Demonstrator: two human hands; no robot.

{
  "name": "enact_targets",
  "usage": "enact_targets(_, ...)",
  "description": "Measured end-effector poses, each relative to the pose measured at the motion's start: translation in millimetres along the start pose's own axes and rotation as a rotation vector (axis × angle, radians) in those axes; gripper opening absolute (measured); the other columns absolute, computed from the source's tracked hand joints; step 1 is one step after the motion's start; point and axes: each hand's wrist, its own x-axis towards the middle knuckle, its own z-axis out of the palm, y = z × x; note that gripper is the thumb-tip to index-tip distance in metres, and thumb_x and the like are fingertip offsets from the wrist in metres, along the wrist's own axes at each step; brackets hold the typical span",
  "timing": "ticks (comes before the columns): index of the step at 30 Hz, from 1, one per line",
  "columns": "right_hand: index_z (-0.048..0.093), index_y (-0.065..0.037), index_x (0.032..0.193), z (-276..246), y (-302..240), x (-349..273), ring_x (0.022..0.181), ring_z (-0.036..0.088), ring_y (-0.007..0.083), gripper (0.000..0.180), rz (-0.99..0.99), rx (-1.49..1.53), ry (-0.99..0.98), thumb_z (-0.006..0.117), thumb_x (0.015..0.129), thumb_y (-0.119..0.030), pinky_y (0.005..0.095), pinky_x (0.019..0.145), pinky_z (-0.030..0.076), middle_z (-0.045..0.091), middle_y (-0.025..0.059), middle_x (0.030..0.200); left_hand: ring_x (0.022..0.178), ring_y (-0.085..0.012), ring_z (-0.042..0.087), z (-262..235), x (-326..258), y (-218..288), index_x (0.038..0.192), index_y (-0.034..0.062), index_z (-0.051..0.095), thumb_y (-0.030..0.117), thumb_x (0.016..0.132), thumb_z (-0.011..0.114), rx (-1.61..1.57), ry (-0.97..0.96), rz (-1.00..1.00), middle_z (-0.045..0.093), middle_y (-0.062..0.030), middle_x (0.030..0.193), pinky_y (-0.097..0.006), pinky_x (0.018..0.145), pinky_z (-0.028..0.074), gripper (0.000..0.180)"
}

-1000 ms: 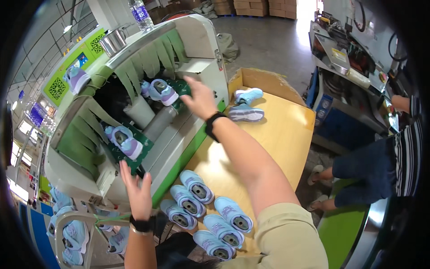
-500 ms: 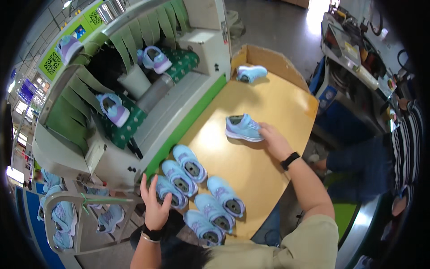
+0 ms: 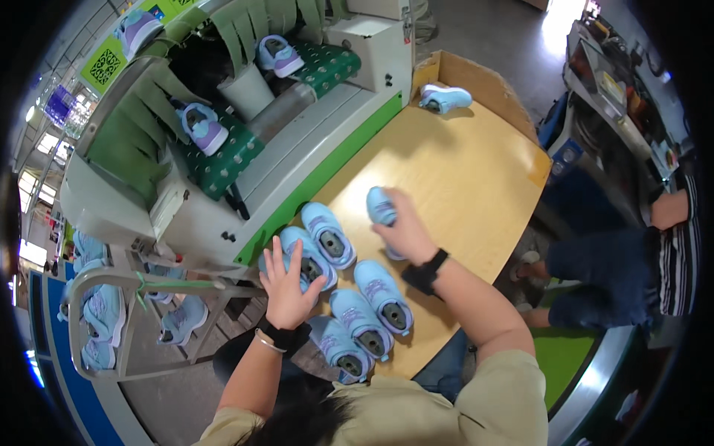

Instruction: The person picks up light blue sneakers from a conveyor belt and a nearby rack, then places them into a cardboard box on the table. They arrange the shoes in rows inside the box, occasionally picking up pairs from the rack to add to the collection.

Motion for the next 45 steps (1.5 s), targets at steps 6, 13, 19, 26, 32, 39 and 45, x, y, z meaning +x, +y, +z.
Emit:
enact_targets(6,0.058,-0.001,0.137,-16.7,-2.4,126.9,0.136,0.053,0.0377,0.057,0.032,-0.245,-0.335,0.074,0.093,-0.034,0.0431,0.113,0.044,0.058,0.0245,0.139,0.146,-0.0485,0.032,-1.6,-9.1,-13.1,0.163,0.0146,0.03,0.049,0.077,0.083,0.157,-0.078,0.093,0.025,-0.024,0.167,-0.072,0.108,0.029,0.107)
enact_targets(13,0.047,-0.003,0.146,-102.9,116.4,294.3,0.142,0.046,0.0379,0.072,0.256,-1.008,0.045,0.073,0.089,-0.038,0.048,0.116,0.041,0.049,0.0196,0.152,0.144,-0.0437,0.036,-3.6,-4.8,-10.0,0.161,0.0145,0.034,0.037,0.076,0.084,0.279,-0.115,0.119,0.025,-0.0252,0.165,-0.067,0.109,0.031,0.101)
enact_targets(19,0.028,-0.023,0.163,-152.8,205.3,321.3,0.15,0.034,0.0383,0.084,0.447,-1.185,0.032,0.043,0.097,-0.073,0.0547,0.123,0.027,0.045,0.0072,0.159,0.144,-0.042,0.037,-4.9,6.7,-8.3,0.159,0.0191,0.038,0.038,0.075,0.085,0.248,-0.148,0.173,0.026,-0.0238,0.166,-0.067,0.109,0.03,0.098)
enact_targets(26,0.069,-0.015,0.121,-131.6,189.2,231.9,0.138,0.038,0.0443,0.052,-0.047,-1.063,-0.024,0.052,0.1,-0.059,0.0579,0.113,0.035,0.057,0.0154,0.136,0.144,-0.041,0.038,-6.0,6.2,-6.8,0.16,0.0194,0.036,0.034,0.075,0.085,0.226,-0.116,0.173,0.026,-0.0221,0.166,-0.065,0.111,0.029,0.099)
enact_targets(32,0.061,-0.004,0.11,-73.8,47.0,9.7,0.144,0.037,0.0467,0.026,-0.187,-0.739,-0.048,0.066,0.086,-0.012,0.0553,0.115,0.036,0.055,0.018,0.136,0.142,-0.0389,0.039,0.6,-4.9,-14.0,0.162,0.0201,0.033,0.033,0.075,0.086,0.227,-0.043,0.144,0.028,-0.0207,0.165,-0.064,0.109,0.032,0.103)
enact_targets(39,0.045,0.001,0.144,-91.9,-3.9,-143.1,0.142,0.045,0.0349,0.07,0.393,0.068,0.275,0.078,0.087,-0.023,0.0445,0.114,0.039,0.048,0.0262,0.146,0.141,-0.0395,0.041,10.6,-5.2,-20.7,0.164,0.0204,0.029,0.034,0.076,0.085,0.242,0.019,0.187,0.029,-0.0201,0.165,-0.063,0.107,0.033,0.106)
enact_targets(45,0.05,0.003,0.134,-106.1,-12.8,-138.1,0.121,0.059,0.0315,0.079,0.447,-0.175,0.012,0.088,0.076,-0.033,0.0402,0.101,0.049,0.06,0.0218,0.126,0.142,-0.0392,0.04,11.4,-5.7,-21.0,0.166,0.0232,0.023,0.036,0.078,0.084,0.24,-0.004,0.172,0.028,-0.0194,0.166,-0.067,0.106,0.034,0.108)
